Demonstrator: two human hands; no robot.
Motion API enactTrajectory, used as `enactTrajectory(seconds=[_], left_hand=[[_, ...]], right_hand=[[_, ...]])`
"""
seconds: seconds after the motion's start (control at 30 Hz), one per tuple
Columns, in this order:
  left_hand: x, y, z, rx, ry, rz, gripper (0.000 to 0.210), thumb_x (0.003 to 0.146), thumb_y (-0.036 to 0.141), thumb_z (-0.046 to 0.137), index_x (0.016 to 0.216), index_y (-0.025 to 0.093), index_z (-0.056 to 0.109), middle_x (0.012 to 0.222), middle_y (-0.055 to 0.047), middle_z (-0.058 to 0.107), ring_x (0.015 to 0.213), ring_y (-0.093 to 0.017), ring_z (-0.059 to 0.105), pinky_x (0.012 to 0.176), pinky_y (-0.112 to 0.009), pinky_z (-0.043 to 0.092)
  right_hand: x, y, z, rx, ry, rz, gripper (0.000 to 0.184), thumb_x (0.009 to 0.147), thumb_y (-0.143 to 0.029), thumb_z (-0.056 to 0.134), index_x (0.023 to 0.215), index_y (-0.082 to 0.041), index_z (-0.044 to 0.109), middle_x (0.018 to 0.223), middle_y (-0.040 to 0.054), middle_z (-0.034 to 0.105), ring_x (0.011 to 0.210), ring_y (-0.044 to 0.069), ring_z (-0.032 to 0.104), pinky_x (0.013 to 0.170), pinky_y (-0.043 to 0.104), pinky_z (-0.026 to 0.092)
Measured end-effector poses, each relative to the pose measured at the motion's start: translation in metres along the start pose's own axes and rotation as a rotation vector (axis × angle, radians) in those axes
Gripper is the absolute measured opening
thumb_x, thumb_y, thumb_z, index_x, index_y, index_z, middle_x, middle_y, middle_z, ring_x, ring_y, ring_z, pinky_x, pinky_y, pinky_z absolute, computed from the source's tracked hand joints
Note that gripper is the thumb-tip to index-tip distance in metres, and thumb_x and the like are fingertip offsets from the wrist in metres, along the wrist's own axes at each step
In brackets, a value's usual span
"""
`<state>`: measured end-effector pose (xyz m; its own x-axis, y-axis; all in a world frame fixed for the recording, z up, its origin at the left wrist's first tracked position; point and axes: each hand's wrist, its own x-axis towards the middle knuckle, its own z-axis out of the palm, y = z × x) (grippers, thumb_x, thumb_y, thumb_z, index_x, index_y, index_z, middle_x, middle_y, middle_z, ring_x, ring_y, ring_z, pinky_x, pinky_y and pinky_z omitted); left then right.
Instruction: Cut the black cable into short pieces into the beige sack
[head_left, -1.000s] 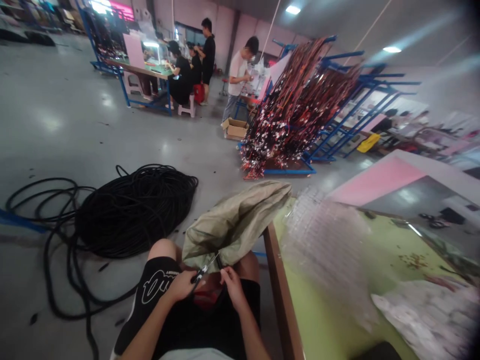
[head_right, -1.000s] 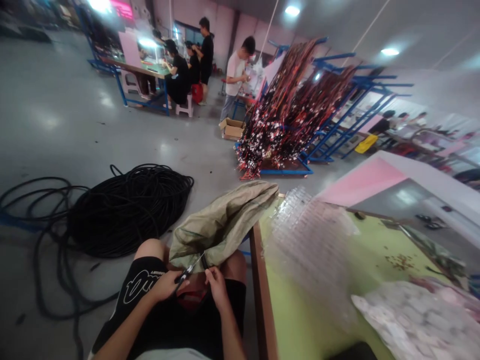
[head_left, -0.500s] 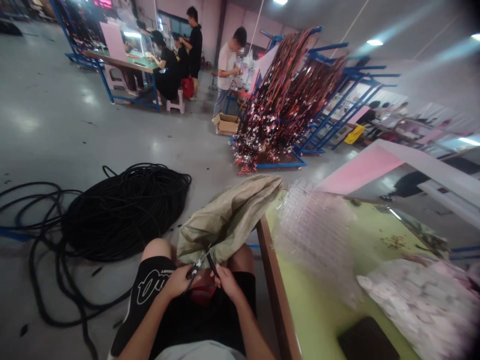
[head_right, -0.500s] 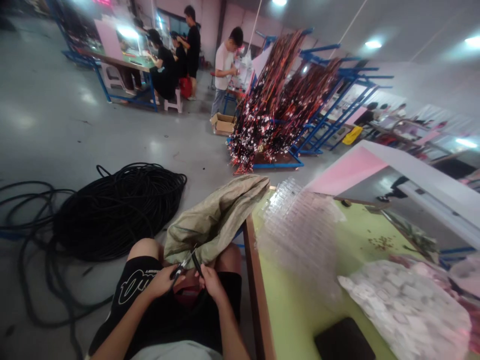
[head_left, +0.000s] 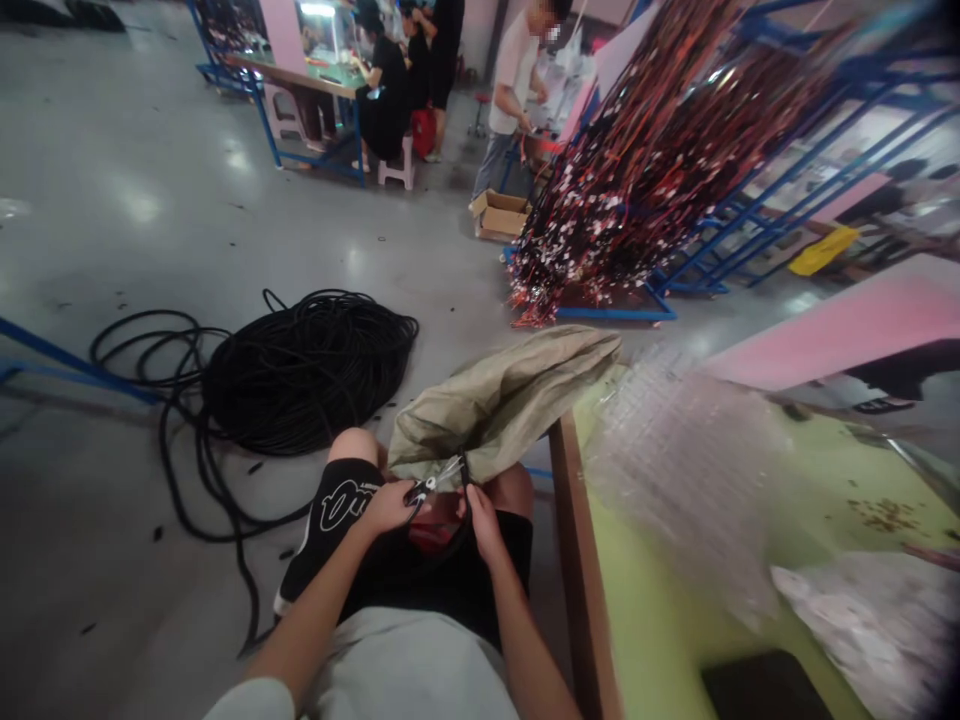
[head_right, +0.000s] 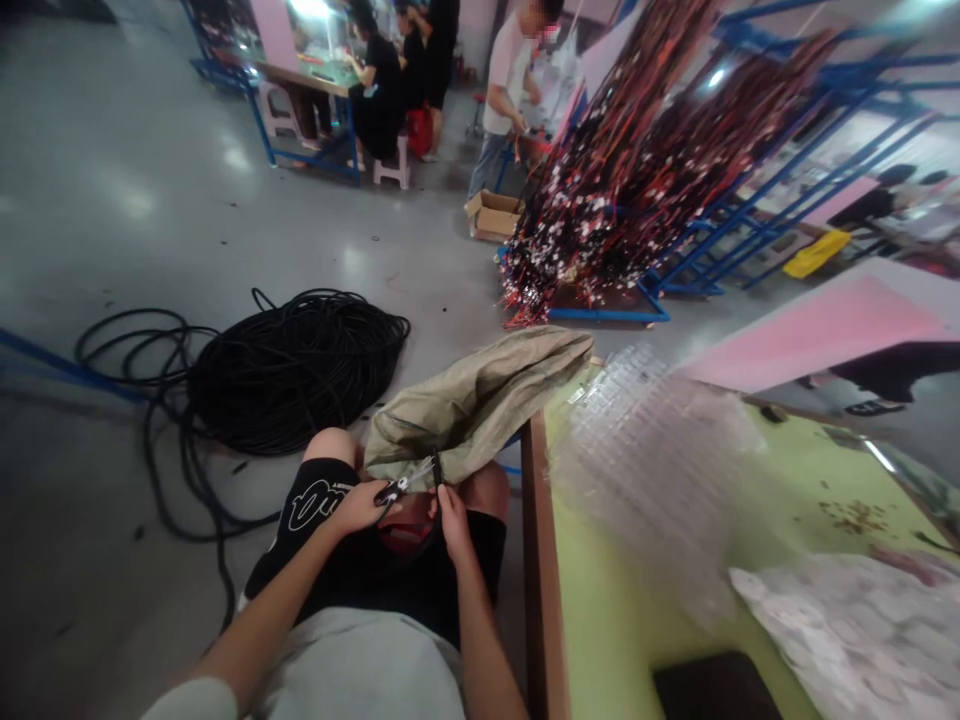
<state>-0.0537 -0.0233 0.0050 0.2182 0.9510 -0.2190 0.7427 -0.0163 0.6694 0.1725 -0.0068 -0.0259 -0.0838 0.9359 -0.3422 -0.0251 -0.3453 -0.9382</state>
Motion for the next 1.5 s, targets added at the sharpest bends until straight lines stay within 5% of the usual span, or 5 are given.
enactTrajectory(seconds=[0.7, 1.17, 1.5], left_hand=[[-0.004, -0.013, 0.011, 0.080, -0.080, -0.026, 0.049, 0.081, 0.064, 0.049, 0.078, 0.019, 0.068, 0.076, -0.008, 0.069, 0.072, -0.022, 0.064, 0.059, -0.025, 0.037], [-0.011, 0.008, 0.014, 0.004, -0.025, 0.017, 0.049, 0.075, 0.065, 0.056, 0.086, 0.020, 0.068, 0.084, -0.008, 0.070, 0.078, -0.025, 0.066, 0.064, -0.026, 0.041], [-0.025, -0.009, 0.004, 0.097, -0.034, -0.002, 0.055, 0.082, 0.068, 0.044, 0.075, 0.019, 0.069, 0.077, -0.011, 0.070, 0.074, -0.025, 0.067, 0.060, -0.026, 0.040]], right_hand=[[-0.006, -0.008, 0.005, -0.032, -0.057, 0.010, 0.053, 0.078, -0.066, 0.059, 0.088, -0.015, 0.067, 0.048, -0.0100, 0.026, 0.043, 0.009, 0.025, 0.046, 0.023, 0.033], [-0.021, -0.024, -0.001, -0.054, -0.213, 0.132, 0.064, 0.077, -0.081, 0.043, 0.058, -0.021, 0.049, 0.041, -0.0092, 0.026, 0.038, 0.010, 0.032, 0.056, 0.028, 0.045], [-0.005, -0.010, 0.011, -0.098, -0.132, 0.073, 0.063, 0.076, -0.080, 0.047, 0.063, -0.019, 0.055, 0.041, -0.0076, 0.033, 0.039, 0.011, 0.037, 0.045, 0.023, 0.036]])
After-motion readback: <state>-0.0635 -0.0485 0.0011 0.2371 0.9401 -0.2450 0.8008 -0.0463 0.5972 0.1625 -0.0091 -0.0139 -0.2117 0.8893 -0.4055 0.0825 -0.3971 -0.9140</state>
